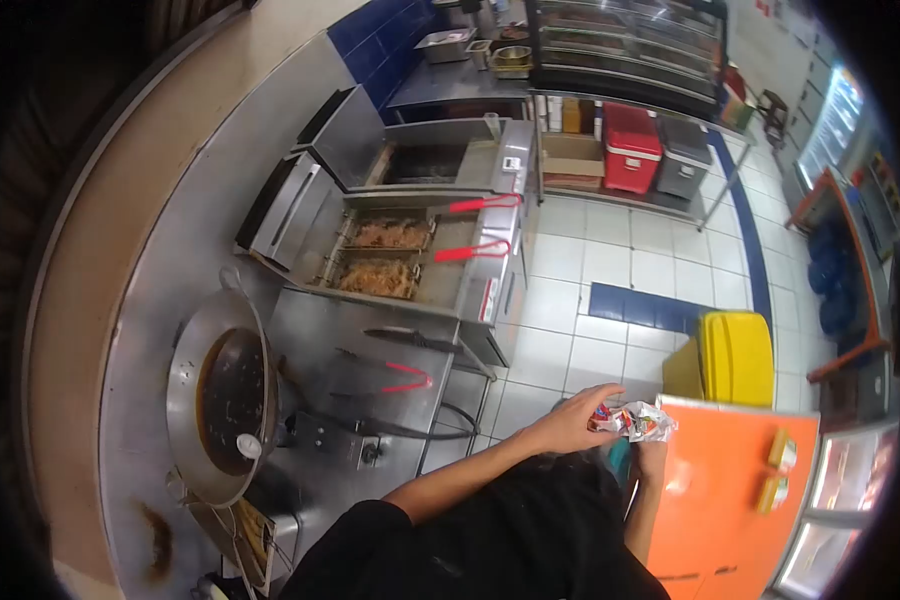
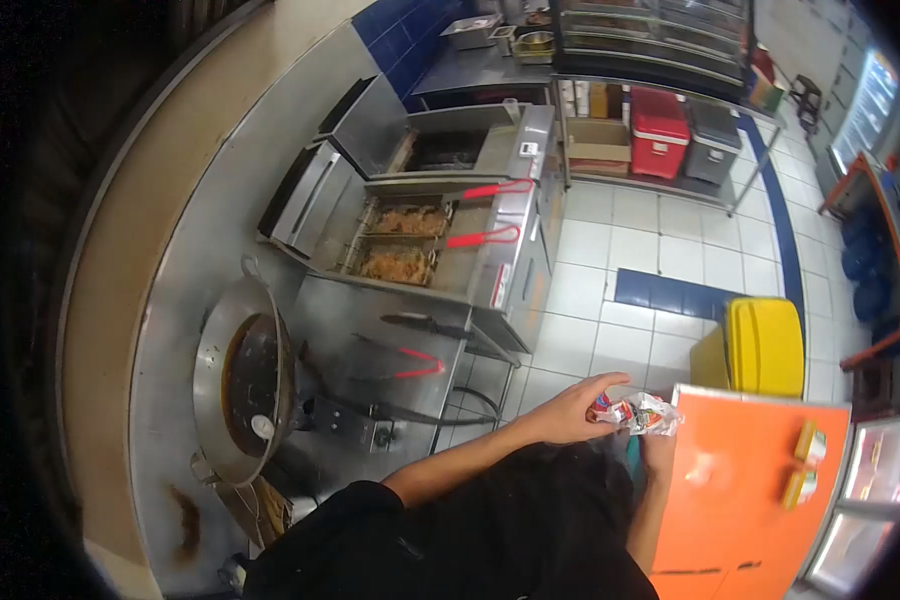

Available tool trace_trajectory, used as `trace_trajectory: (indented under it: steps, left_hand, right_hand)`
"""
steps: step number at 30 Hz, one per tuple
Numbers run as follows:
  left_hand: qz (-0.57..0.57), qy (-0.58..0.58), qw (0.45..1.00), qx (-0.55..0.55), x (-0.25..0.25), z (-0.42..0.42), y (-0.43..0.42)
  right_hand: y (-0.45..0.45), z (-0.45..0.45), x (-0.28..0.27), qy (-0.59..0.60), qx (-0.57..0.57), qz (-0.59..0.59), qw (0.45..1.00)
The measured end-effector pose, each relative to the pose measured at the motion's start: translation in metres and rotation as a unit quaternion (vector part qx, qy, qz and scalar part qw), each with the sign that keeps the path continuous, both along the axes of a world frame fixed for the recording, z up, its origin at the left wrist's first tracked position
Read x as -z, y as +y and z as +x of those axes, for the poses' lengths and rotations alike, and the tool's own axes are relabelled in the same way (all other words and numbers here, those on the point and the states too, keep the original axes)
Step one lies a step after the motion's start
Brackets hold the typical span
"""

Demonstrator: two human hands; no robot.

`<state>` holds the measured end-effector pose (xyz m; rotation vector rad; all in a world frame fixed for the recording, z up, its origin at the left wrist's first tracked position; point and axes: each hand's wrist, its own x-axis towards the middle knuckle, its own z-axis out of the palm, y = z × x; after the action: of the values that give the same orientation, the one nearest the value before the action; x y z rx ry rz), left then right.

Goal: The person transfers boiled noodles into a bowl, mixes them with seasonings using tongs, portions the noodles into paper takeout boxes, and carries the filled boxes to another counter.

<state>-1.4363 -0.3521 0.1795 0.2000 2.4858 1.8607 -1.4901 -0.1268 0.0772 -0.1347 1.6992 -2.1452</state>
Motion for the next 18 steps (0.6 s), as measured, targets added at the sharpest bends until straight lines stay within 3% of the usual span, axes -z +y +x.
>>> trace_trajectory:
  steps: [1, 3, 4, 5, 6, 7, 8, 9, 10, 11, 12, 14, 15, 17, 18]
  left_hand:
    - [0.032, -0.072, 0.997, -0.005, -0.012, -0.025, -0.011]
    - [-0.002, -0.045, 0.999, -0.024, 0.011, -0.072, -0.039]
    - [-0.03, -0.05, 0.998, -0.01, 0.02, -0.093, -0.054]
    - [0.01, -0.061, 0.996, -0.066, 0.04, -0.108, -0.061]
    - [0.012, -0.128, 0.985, -0.112, 0.013, -0.125, -0.069]
    - [-0.062, -0.142, 0.976, -0.152, 0.027, -0.143, -0.078]
    - [-0.064, -0.133, 0.972, -0.183, 0.074, -0.156, -0.09]
    - [-0.003, -0.167, 0.962, -0.217, 0.061, -0.182, -0.092]
    - [0.025, -0.162, 0.961, -0.22, 0.071, -0.204, -0.102]
    - [-0.038, -0.159, 0.963, -0.212, 0.103, -0.223, -0.124]
    - [0.041, -0.143, 0.971, -0.189, 0.112, -0.253, -0.132]
    - [0.042, -0.136, 0.977, -0.159, 0.097, -0.322, -0.128]
    - [0.067, -0.137, 0.977, -0.149, 0.096, -0.351, -0.129]
    - [0.037, -0.14, 0.981, -0.125, 0.108, -0.422, -0.137]
    - [0.012, -0.152, 0.981, -0.117, 0.11, -0.449, -0.136]
  right_hand:
    - [-0.008, -0.035, -0.002, 0.038, -0.029, 0.066, 0.997]
    - [-0.033, -0.107, -0.009, 0.171, -0.144, 0.157, 0.962]
    - [-0.047, -0.14, -0.018, 0.135, -0.214, 0.169, 0.953]
    - [-0.076, -0.165, -0.062, 0.107, -0.254, 0.141, 0.951]
    - [-0.094, -0.191, -0.058, 0.097, -0.263, 0.119, 0.953]
    - [-0.105, -0.217, -0.021, 0.135, -0.261, 0.119, 0.948]
    - [-0.121, -0.237, 0.0, 0.133, -0.25, 0.127, 0.951]
    - [-0.137, -0.261, 0.016, 0.209, -0.243, 0.089, 0.943]
    - [-0.15, -0.278, 0.03, 0.218, -0.236, 0.131, 0.938]
    - [-0.159, -0.298, 0.041, 0.187, -0.242, 0.115, 0.945]
    - [-0.154, -0.316, 0.037, 0.173, -0.201, 0.128, 0.956]
    - [-0.148, -0.358, 0.01, 0.092, -0.197, 0.039, 0.975]
    - [-0.142, -0.37, 0.021, 0.087, -0.178, 0.036, 0.979]
    - [-0.111, -0.412, 0.051, -0.04, -0.171, 0.01, 0.984]
    - [-0.092, -0.432, 0.066, -0.028, -0.137, 0.091, 0.986]
